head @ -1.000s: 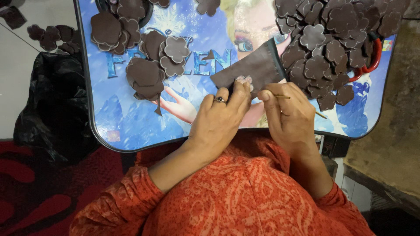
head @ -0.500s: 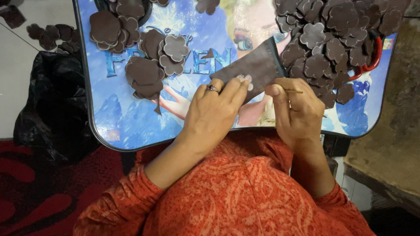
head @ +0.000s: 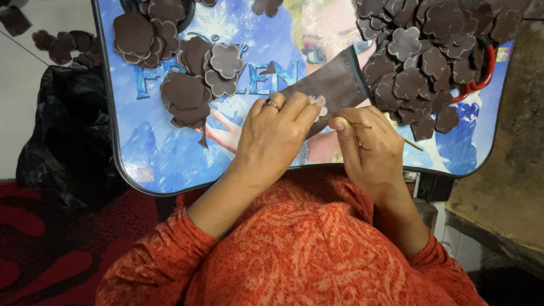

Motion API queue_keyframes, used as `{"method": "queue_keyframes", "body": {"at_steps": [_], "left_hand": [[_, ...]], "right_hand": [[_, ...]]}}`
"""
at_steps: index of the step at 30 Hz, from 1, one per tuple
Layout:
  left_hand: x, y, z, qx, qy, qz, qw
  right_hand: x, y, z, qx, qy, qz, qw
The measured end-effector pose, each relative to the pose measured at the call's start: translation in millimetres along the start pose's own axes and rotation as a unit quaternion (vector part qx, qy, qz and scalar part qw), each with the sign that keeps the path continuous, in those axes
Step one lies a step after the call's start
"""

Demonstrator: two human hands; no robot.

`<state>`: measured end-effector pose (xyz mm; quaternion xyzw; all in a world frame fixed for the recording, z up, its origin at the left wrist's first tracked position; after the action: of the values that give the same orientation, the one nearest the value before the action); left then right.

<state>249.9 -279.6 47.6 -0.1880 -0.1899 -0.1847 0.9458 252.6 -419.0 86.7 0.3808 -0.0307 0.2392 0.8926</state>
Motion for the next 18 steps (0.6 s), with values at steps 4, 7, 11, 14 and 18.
{"method": "queue_keyframes", "body": {"at_steps": [4, 7, 11, 14, 18], "left_hand": [[0.5, 2.7, 0.3, -0.007, -0.005, 0.004, 1.000], [1.7, 5.4, 0.1, -0.024, -0.011, 0.008, 1.000], [2.1, 7.0, -0.4, -0.035, -0.015, 0.009, 0.999], [1.9, 7.2, -0.7, -0.035, -0.016, 0.005, 0.999], [1.4, 7.5, -0.2, -0.035, -0.015, 0.005, 0.999]], "right_hand": [[0.5, 1.2, -0.7, -0.005, 0.005, -0.013, 1.000], [1.7, 3.6, -0.9, 0.004, 0.001, -0.002, 1.000], [1.9, 2.8, -2.2, 0.009, 0.005, -0.013, 1.000], [0.4, 4.8, -6.3, 0.014, 0.010, -0.018, 1.000], [1.5, 6.8, -7.8, 0.025, 0.008, -0.002, 1.000]]}}
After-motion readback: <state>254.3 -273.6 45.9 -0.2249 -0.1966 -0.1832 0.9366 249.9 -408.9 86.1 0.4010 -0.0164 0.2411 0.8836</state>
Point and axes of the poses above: each hand's wrist, its own x-axis towards the middle knuckle, its own z-axis out of the back of the hand, y = z × x, the point moved 7 cm from there along x, towards the middle knuckle, and after that the axes turned 10 degrees about x, right-handed, at the moved point
